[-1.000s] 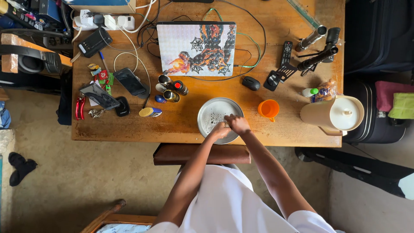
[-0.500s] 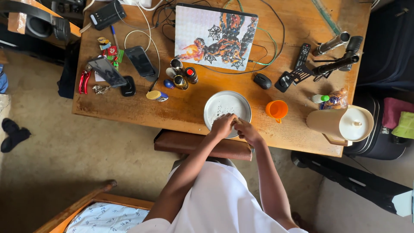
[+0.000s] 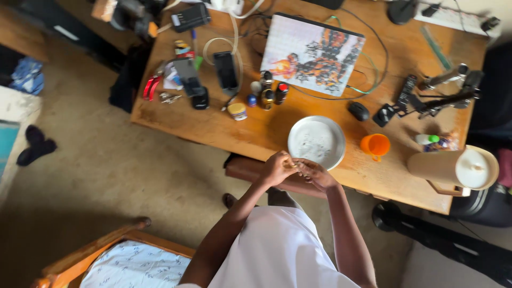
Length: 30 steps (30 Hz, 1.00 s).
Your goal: The person wipes several small bottles and a spray bottle with a cloth on a cluttered wooden desk. They pick up each bottle from a nearby rack, wipe it, and place it back on the desk.
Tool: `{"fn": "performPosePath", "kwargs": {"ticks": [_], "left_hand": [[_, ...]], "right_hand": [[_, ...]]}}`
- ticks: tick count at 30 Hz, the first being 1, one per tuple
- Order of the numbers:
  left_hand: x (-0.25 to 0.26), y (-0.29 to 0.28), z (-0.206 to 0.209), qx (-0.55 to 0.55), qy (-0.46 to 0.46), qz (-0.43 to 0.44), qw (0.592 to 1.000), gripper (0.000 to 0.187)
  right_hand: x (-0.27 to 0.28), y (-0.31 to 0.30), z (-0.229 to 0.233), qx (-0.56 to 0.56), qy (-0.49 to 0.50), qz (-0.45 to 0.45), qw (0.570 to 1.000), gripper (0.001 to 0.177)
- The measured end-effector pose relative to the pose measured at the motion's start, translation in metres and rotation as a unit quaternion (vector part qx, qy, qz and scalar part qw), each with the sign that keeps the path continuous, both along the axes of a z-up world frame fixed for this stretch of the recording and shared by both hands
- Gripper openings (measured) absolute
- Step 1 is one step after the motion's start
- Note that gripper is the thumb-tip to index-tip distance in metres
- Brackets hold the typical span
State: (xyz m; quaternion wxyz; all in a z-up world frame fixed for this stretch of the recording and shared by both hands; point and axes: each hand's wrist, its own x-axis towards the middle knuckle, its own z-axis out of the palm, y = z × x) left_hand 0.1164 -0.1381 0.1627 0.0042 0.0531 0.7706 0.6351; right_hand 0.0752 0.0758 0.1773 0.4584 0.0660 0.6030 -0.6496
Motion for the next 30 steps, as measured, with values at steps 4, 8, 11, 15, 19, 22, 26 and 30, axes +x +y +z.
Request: {"fn": "performPosePath", "kwargs": {"ticks": [4, 8, 11, 15, 19, 22, 26, 30], "left_hand": [[0.058, -0.076, -0.001, 0.238, -0.193, 0.016, 0.952, 0.02], [0.126, -0.157, 0.018, 0.257, -0.171, 0.132, 0.942, 0.015], [0.176, -0.209, 0.047, 0.131, -0.085, 0.219, 0.963, 0.017], [0.235, -0.266, 0.098, -0.123, 0.061, 0.349, 0.927, 0.021], [0.28, -0.307, 0.104, -0.03, 0.006, 0.408, 0.913, 0.021], [0.301, -0.334, 0.092, -0.102, -0.031, 0.477, 0.873, 0.014], [0.312, -0.365, 0.075, -0.13, -0.038, 0.543, 0.828, 0.017], [0.308, -0.404, 0.073, -0.127, 0.019, 0.623, 0.772, 0.011]], "right_hand": [[0.036, -0.078, 0.001, 0.037, 0.05, 0.11, 0.992, 0.063], [0.079, -0.176, 0.022, 0.023, 0.078, 0.177, 0.981, 0.068], [0.112, -0.245, 0.03, 0.064, 0.139, 0.237, 0.959, 0.069], [0.146, -0.329, 0.049, 0.01, 0.167, 0.305, 0.937, 0.065], [0.168, -0.39, 0.052, -0.079, 0.153, 0.319, 0.932, 0.057], [0.174, -0.426, 0.041, -0.258, 0.101, 0.29, 0.916, 0.051], [0.172, -0.479, 0.007, -0.203, 0.067, 0.322, 0.922, 0.038], [0.157, -0.539, -0.051, -0.203, 0.167, 0.442, 0.858, 0.036]]}}
